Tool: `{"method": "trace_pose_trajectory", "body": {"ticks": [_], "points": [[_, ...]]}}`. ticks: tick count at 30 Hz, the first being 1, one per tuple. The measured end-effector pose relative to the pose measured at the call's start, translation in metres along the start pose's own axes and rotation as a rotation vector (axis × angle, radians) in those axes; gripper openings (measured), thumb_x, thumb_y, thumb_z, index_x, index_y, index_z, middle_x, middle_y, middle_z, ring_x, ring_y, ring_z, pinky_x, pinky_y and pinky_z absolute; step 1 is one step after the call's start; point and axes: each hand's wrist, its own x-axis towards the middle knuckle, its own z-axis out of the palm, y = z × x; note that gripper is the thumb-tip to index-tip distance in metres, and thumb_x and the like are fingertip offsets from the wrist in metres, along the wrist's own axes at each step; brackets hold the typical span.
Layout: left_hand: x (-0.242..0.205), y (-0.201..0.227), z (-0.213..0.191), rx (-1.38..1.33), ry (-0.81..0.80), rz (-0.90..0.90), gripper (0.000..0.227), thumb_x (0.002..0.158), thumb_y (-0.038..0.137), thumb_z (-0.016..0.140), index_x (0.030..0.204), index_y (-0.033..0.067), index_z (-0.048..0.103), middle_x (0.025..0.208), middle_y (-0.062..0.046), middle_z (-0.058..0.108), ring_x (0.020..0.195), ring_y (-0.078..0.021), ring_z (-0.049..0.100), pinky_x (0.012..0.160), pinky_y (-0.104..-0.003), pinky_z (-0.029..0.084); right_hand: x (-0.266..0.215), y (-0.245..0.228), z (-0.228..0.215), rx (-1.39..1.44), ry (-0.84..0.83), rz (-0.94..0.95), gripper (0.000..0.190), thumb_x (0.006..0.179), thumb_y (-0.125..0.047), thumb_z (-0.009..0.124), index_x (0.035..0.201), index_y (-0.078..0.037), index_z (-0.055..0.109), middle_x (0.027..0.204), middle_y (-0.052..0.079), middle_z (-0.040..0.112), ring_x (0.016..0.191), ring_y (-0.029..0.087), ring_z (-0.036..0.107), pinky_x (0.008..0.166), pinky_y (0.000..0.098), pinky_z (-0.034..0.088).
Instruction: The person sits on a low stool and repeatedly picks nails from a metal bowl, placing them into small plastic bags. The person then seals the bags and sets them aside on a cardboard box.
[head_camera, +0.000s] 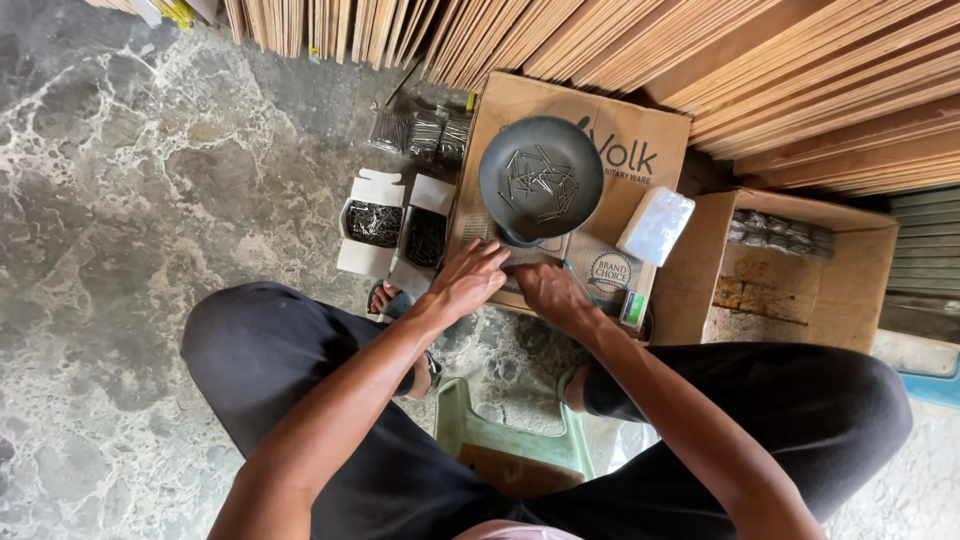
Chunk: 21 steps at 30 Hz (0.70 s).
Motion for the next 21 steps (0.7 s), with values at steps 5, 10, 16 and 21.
{"method": "trace_pose_trajectory", "body": {"ticks": [5,10,16,21], "points": [[0.000,0.001,-0.006,-0.003,-0.016,-0.001,0.018,0.078,0.003,0.056,0.060,0.0024,0.060,0.085,-0.011,0.054,0.087,-0.0250,0.047,0.077,-0.038,0.040,0.006,-0.015,-0.019,0.125,-0.018,0.054,0.018,0.083,-0.015,0.044,0.077,-0.013,0.061,0.048,0.011,0.055,0.050,0.034,0.062,0.041,0.0427,0.047],[-0.002,0.000,-0.001,-0.019,-0.026,-0.016,0.019,0.079,0.004,0.056,0.061,0.0030,0.061,0.088,-0.011,0.054,0.088,-0.0244,0.047,0.077,-0.038,0.040,-0.001,-0.012,-0.015,-0.038,-0.079,0.031,0.018,0.084,-0.013,0.042,0.078,-0.014,0.059,0.048,0.010,0.055,0.049,0.032,0.062,0.042,0.0412,0.049],[-0.002,-0.003,0.002,-0.019,-0.057,-0.028,0.017,0.079,0.005,0.056,0.063,0.0032,0.061,0.089,-0.011,0.054,0.089,-0.0244,0.047,0.079,-0.039,0.040,0.006,-0.030,-0.057,-0.101,-0.339,0.023,0.018,0.085,-0.008,0.044,0.084,-0.009,0.062,0.058,0.011,0.061,0.055,0.029,0.064,0.049,0.0385,0.052],[0.002,0.009,-0.029,-0.151,-0.103,-0.116,0.021,0.085,0.006,0.052,0.067,0.0026,0.062,0.091,-0.010,0.055,0.092,-0.0243,0.049,0.088,-0.039,0.037,0.013,-0.032,-0.094,0.146,-0.395,0.008,0.015,0.087,-0.005,0.051,0.089,-0.003,0.066,0.072,0.014,0.065,0.062,0.026,0.066,0.058,0.0345,0.054]]}}
